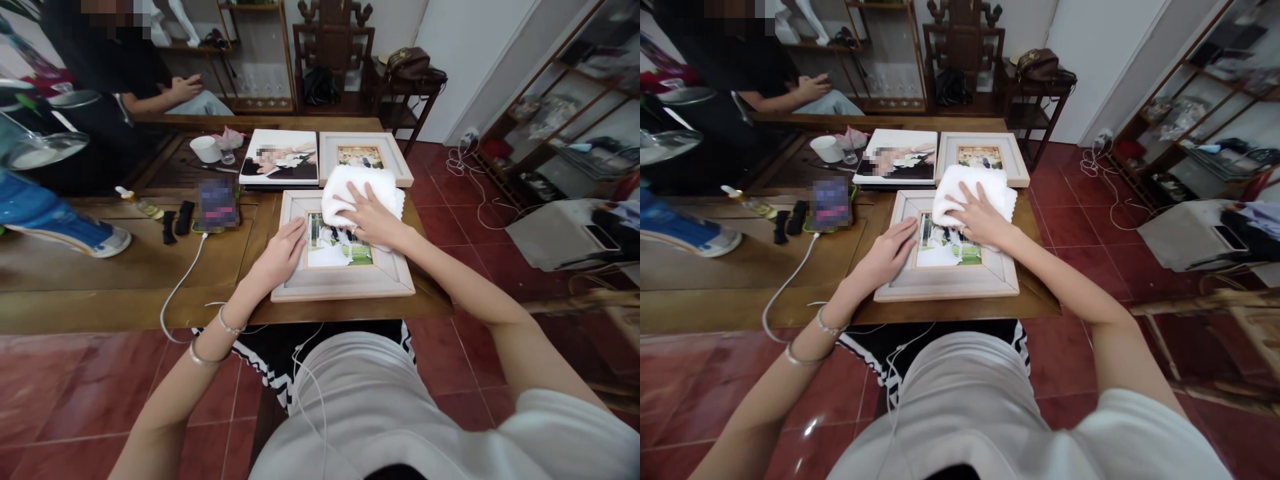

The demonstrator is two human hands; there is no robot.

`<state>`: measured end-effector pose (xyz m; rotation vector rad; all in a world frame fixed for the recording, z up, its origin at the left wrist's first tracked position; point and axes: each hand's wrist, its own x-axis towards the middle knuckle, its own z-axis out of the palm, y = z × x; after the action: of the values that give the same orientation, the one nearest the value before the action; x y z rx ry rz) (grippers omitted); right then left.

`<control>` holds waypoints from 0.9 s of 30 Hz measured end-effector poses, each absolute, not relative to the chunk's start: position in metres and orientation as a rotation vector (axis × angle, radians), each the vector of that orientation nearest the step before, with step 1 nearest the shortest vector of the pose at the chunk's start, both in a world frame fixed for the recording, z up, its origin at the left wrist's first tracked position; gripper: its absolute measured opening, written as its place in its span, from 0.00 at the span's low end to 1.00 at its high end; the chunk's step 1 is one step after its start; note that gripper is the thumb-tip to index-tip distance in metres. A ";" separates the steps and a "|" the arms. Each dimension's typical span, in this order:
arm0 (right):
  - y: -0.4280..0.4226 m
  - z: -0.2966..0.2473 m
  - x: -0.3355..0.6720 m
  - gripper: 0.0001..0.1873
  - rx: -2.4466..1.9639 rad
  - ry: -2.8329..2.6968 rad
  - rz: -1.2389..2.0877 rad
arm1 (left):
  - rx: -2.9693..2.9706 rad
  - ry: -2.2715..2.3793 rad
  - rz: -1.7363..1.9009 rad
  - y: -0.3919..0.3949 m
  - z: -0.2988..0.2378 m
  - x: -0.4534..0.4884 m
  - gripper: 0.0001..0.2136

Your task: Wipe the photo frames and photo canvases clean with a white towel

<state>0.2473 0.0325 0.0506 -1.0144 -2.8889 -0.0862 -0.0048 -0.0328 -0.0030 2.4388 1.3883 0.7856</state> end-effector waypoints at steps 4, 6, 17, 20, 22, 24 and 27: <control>-0.008 0.065 0.246 0.22 -0.930 -2.990 0.176 | 2.433 1.394 0.813 -0.033 -0.004 -0.004 0.22; -0.037 0.078 0.250 0.21 -0.870 -3.069 0.330 | 2.428 1.400 0.816 -0.033 -0.004 -0.003 0.21; -0.074 0.086 0.261 0.25 -0.824 -3.124 0.387 | 2.424 1.400 0.794 -0.034 -0.003 -0.004 0.22; -0.027 0.067 0.261 0.25 -0.965 -3.026 0.137 | 2.434 1.395 0.786 -0.034 -0.002 -0.004 0.22; 0.008 0.059 0.263 0.26 -1.055 -2.914 -0.042 | 2.438 1.395 0.781 -0.034 -0.001 -0.004 0.23; 0.037 0.054 0.263 0.27 -1.121 -2.825 -0.148 | 2.433 1.397 0.781 -0.034 -0.001 -0.004 0.23; 0.053 0.053 0.257 0.28 -1.137 -2.831 -0.150 | 2.419 1.398 0.793 -0.034 -0.002 -0.004 0.22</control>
<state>0.2572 0.0530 0.0530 -1.1366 -2.8306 -0.1499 -0.0039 -0.0336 -0.0015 2.4192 1.3979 0.7930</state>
